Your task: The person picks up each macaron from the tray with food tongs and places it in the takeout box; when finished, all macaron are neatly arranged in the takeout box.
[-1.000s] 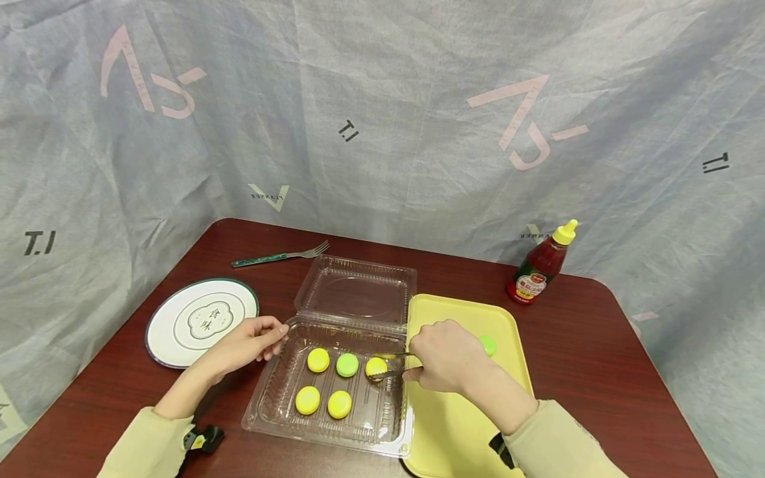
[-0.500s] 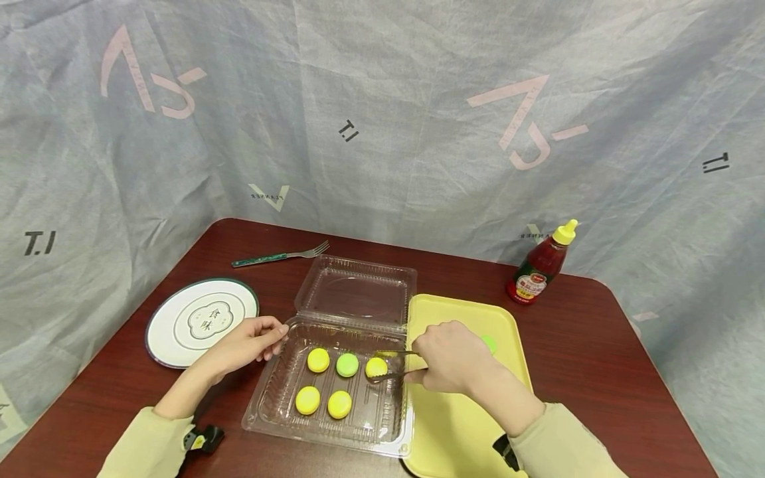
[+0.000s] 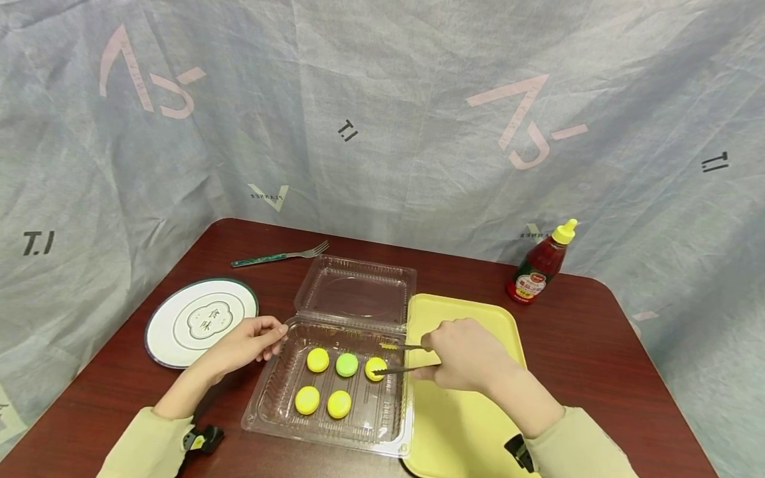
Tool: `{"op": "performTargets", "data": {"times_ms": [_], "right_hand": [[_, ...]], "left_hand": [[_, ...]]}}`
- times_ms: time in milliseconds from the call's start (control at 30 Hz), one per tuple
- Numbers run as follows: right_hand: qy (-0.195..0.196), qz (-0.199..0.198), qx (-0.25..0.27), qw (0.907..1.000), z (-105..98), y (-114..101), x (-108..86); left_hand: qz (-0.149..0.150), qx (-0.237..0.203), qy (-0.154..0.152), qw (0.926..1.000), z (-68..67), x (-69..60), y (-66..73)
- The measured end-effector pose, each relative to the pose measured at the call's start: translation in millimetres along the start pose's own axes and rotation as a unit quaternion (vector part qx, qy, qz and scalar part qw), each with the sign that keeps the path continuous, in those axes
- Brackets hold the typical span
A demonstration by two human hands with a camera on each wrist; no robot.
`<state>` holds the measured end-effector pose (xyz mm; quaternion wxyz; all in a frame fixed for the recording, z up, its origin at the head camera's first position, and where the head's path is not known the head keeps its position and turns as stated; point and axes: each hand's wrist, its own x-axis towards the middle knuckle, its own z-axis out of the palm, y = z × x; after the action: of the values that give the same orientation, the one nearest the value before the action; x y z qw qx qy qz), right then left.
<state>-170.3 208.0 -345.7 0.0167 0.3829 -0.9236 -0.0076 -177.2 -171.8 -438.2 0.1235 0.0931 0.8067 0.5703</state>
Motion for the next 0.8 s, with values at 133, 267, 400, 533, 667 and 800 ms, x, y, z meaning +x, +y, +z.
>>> {"op": "performTargets", "data": {"times_ms": [133, 267, 400, 533, 667, 800], "right_hand": [[-0.001, 0.007, 0.004, 1.0, -5, 4, -3.9], [-0.004, 0.016, 0.005, 0.9999, -9, 8, -8.6], [0.0, 0.018, 0.008, 0.9998, -13, 12, -13.2], [0.004, 0.026, 0.007, 0.9996, -17, 18, -18.8], [0.006, 0.044, 0.002, 0.999, -20, 24, -25.8], [0.005, 0.061, -0.002, 0.9981, -23, 32, -32.1]], "left_hand": [[0.001, 0.002, -0.001, 1.0, -0.5, 0.2, -1.0], [0.005, 0.005, -0.001, 1.0, -0.4, 0.5, -1.9], [0.006, 0.006, -0.001, 1.0, -0.1, 0.7, -2.1], [0.004, 0.007, 0.0, 1.0, -0.1, 0.7, -1.4], [0.001, 0.007, -0.002, 1.0, -0.4, 0.2, 0.1], [-0.001, 0.006, -0.002, 1.0, -0.5, -0.2, 0.7]]}}
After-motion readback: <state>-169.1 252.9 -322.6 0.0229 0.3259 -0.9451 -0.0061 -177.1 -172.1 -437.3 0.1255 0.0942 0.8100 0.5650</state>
